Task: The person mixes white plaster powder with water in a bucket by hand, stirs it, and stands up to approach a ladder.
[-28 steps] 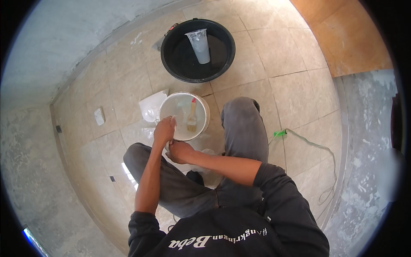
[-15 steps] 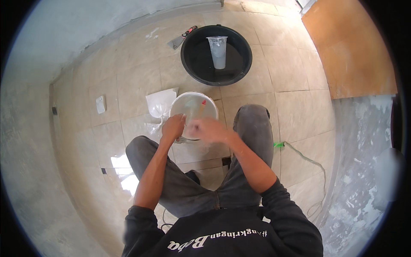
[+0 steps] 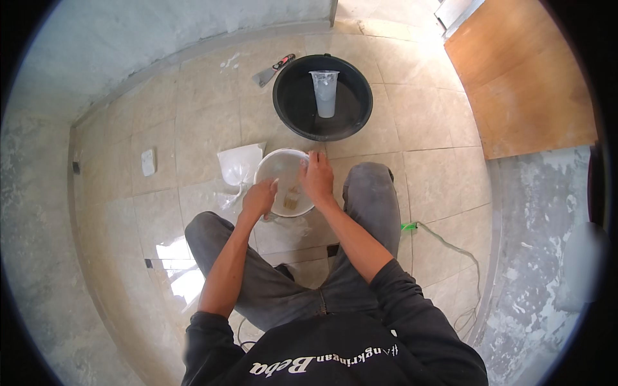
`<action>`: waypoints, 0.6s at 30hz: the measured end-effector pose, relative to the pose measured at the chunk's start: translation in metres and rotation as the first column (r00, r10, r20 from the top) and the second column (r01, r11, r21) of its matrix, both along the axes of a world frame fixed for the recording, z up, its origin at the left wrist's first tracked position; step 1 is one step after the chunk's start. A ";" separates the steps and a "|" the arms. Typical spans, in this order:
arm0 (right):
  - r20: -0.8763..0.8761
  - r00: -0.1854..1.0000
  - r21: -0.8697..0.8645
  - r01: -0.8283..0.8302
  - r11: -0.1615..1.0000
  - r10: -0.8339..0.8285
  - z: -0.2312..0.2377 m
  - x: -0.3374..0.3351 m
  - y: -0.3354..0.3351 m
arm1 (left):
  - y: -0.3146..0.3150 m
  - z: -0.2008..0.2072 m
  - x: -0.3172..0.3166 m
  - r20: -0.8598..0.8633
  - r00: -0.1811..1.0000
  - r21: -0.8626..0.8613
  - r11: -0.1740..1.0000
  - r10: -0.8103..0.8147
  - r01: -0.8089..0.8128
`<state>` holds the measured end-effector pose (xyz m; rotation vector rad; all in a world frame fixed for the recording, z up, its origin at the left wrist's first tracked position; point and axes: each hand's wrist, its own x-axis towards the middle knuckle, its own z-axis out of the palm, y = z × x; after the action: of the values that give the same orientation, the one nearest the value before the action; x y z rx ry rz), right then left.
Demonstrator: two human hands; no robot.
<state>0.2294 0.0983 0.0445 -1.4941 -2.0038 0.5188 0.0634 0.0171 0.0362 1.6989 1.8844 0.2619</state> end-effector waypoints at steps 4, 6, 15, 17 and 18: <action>0.001 1.000 -0.028 0.012 1.000 -0.012 0.005 -0.005 -0.003 | -0.007 -0.015 -0.010 0.004 1.000 0.067 0.997 -0.028 0.027; 0.011 0.999 -0.010 0.030 0.999 -0.030 0.004 0.002 -0.001 | -0.003 0.020 0.003 0.130 0.987 -0.051 0.995 0.097 -0.091; 0.016 1.000 -0.036 0.026 0.999 -0.025 0.005 0.000 -0.002 | -0.013 0.059 -0.012 0.301 0.922 -0.122 0.969 0.241 -0.214; 0.008 0.999 -0.014 0.034 0.999 -0.033 0.004 -0.002 -0.002 | -0.014 0.057 -0.017 0.266 0.934 -0.147 0.968 0.238 -0.204; 0.007 0.999 -0.004 0.036 0.999 -0.036 0.002 -0.002 -0.002 | -0.016 0.050 -0.017 0.245 0.946 -0.106 0.976 0.210 -0.189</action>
<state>0.2279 0.0963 0.0465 -1.5331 -1.9783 0.5041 0.0462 0.0008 0.0861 1.3500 1.8464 0.4561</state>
